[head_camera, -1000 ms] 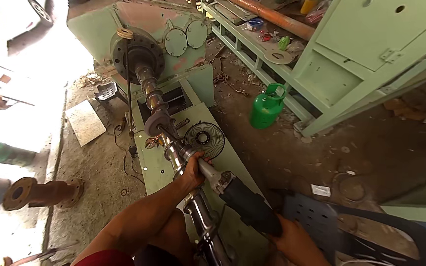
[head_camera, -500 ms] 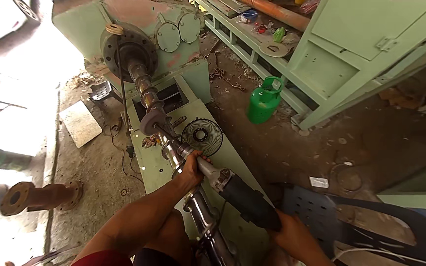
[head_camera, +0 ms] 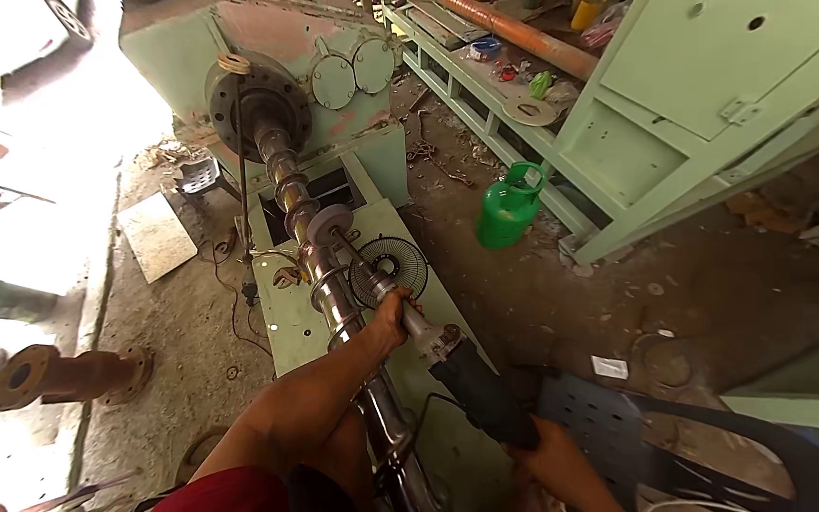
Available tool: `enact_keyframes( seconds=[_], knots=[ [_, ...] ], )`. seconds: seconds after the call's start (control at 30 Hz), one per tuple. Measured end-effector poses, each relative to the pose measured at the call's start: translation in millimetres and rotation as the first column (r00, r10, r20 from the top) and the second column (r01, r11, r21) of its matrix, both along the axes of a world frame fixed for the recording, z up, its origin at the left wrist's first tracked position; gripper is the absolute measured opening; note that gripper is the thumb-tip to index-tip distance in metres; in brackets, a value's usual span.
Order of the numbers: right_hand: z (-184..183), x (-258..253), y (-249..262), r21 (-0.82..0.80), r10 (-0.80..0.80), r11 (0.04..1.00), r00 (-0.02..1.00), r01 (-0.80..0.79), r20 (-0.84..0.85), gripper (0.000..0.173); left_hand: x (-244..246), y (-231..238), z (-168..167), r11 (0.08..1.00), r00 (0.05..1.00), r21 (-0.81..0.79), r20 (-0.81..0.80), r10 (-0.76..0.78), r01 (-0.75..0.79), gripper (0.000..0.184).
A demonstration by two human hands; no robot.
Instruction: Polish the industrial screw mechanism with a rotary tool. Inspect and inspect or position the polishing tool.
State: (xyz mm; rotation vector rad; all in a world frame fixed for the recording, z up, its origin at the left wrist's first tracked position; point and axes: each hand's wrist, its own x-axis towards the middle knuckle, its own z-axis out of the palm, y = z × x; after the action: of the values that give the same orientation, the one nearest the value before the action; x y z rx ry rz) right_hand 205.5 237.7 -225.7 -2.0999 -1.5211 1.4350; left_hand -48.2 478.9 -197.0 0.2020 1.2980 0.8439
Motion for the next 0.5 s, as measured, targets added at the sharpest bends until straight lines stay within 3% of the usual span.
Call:
enact_keyframes(
  seconds=[0.5],
  knots=[
    [7, -2, 1, -0.024, 0.052, 0.998, 0.998, -0.051, 0.033, 0.047, -10, -11, 13, 0.998, 0.998, -0.004, 0.016, 0.06, -0.06, 0.005]
  ],
)
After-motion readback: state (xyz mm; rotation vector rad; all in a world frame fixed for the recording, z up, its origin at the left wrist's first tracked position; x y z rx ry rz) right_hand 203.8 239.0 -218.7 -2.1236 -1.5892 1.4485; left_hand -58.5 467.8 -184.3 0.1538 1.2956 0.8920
